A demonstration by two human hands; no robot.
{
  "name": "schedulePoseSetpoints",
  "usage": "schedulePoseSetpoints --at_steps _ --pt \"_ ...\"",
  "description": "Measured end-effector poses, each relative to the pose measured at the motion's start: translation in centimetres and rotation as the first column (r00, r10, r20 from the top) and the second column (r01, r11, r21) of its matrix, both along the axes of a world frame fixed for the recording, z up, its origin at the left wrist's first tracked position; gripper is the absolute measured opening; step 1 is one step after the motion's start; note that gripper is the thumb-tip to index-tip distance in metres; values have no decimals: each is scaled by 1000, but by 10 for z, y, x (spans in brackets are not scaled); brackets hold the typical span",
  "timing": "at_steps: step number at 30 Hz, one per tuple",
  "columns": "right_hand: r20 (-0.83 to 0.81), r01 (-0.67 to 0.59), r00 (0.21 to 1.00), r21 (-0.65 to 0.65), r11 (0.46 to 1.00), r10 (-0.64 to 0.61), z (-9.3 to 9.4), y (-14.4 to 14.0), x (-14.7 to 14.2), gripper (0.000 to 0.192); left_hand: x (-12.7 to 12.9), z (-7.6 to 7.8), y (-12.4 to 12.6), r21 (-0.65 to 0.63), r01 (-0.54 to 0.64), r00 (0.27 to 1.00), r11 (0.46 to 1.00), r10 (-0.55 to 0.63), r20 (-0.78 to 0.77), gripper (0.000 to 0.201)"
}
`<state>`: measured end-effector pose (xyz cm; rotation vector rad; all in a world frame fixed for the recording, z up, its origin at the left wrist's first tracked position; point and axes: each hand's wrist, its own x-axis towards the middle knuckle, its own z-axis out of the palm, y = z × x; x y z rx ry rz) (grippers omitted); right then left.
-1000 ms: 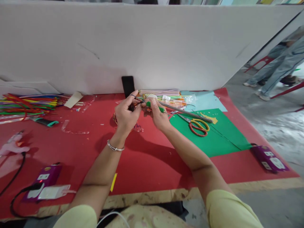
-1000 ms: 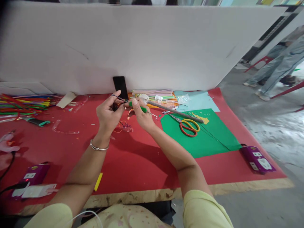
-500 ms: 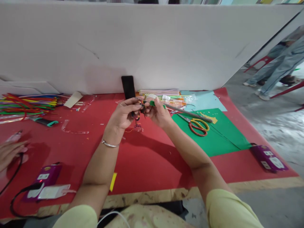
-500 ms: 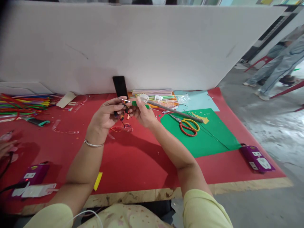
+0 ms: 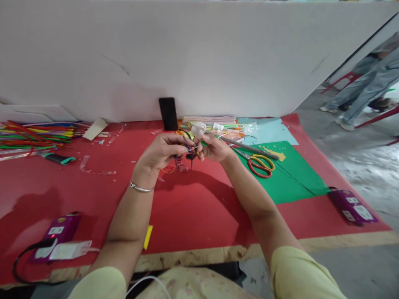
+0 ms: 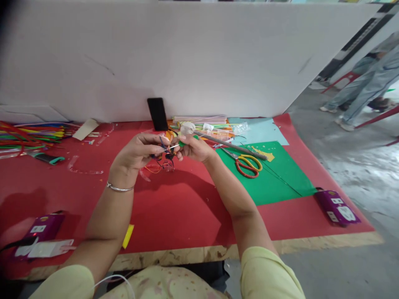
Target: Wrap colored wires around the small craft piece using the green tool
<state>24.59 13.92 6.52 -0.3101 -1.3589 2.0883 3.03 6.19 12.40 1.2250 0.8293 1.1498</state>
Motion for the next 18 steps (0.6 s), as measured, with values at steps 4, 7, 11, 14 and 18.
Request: schedulePoseSetpoints --at_steps 4,7,11,14,18 --pt "58 -49 997 135 990 41 5 1 12 51 -4 -2 -1 22 27 994 999 -24 -111 20" --pt "100 -15 995 188 982 -4 14 -3 18 48 -5 -2 -2 48 -6 988 999 13 -157 19" --pt "132 71 986 234 970 -104 23 -11 18 47 -7 -2 -2 59 -30 983 998 40 -181 18" --pt "135 154 972 262 953 -194 27 -15 16 47 -9 -2 -1 61 -65 979 996 76 -191 21" --pt "155 236 936 384 893 -314 34 -21 16 50 -8 -2 -1 105 -173 954 979 193 -230 18"
